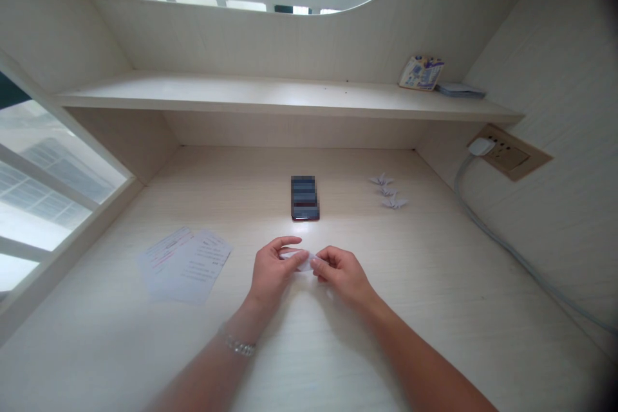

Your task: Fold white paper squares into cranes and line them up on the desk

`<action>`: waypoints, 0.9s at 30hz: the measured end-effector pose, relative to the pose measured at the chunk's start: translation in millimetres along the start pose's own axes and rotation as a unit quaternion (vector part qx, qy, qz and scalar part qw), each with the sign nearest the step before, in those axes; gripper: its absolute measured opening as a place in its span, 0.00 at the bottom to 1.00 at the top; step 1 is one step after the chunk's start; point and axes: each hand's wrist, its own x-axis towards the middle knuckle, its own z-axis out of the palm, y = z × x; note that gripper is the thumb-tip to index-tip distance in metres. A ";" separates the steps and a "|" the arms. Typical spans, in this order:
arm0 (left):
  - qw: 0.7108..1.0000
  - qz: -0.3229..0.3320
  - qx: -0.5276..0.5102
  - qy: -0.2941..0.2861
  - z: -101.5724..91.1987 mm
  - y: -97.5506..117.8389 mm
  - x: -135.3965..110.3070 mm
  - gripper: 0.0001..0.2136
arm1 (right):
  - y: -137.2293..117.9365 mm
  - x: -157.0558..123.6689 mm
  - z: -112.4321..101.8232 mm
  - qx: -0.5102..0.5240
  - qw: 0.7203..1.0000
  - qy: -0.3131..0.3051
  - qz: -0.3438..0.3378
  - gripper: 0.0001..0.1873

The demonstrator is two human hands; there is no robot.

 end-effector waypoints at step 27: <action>0.994 0.007 0.079 -0.072 6.4 12.4 -8.3 0.20 | 2.3 3.7 -6.9 0.071 0.997 0.016 0.006 0.14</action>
